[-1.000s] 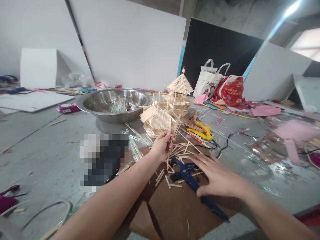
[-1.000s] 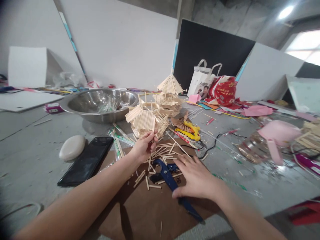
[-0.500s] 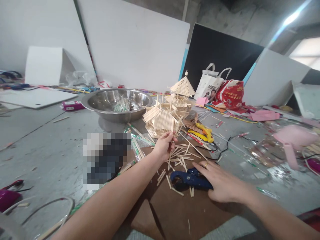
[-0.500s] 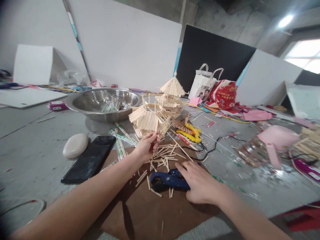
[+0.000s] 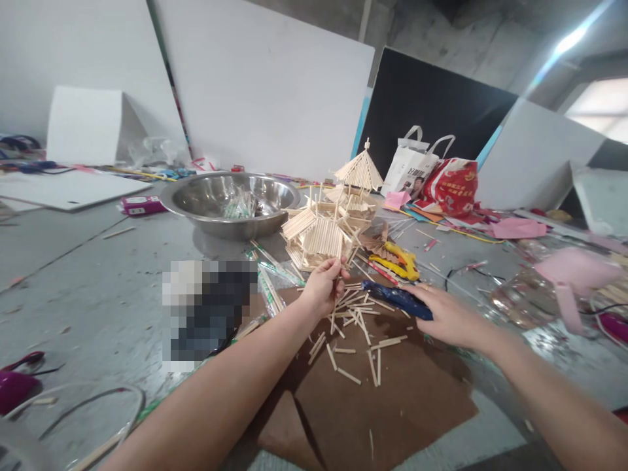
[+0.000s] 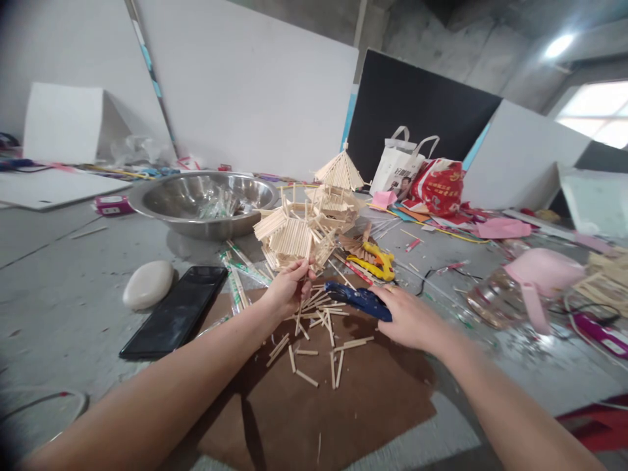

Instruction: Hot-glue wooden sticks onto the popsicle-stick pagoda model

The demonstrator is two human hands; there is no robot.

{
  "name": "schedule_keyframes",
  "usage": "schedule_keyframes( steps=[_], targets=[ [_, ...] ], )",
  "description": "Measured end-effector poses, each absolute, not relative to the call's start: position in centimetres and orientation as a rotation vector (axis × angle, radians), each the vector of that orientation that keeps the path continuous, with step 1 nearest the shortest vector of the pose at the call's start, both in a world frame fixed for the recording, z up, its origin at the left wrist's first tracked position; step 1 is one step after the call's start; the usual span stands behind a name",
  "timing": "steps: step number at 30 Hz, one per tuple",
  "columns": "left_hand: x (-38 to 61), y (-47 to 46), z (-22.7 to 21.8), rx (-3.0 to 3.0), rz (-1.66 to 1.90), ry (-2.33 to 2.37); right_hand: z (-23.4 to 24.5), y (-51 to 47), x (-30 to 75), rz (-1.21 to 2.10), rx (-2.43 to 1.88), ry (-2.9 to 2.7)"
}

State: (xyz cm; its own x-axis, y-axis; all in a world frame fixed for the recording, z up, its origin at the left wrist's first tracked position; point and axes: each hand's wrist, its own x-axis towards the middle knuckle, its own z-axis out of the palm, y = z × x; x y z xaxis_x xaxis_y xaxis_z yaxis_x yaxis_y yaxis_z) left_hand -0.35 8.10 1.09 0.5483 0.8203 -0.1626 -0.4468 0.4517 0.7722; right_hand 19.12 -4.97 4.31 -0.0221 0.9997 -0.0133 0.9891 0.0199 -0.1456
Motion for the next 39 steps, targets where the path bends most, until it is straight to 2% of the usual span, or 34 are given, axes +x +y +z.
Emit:
schedule_keyframes(
  steps=[27, 39],
  targets=[
    [-0.4, 8.1, 0.7, 0.745, 0.833, 0.527, 8.5, -0.5, 17.6, 0.257, -2.223, -2.314],
    [-0.8, 5.9, 1.7, 0.991, 0.824, 0.581, 6.8, -1.9, 17.3, 0.384, -2.109, -2.163]
  ],
)
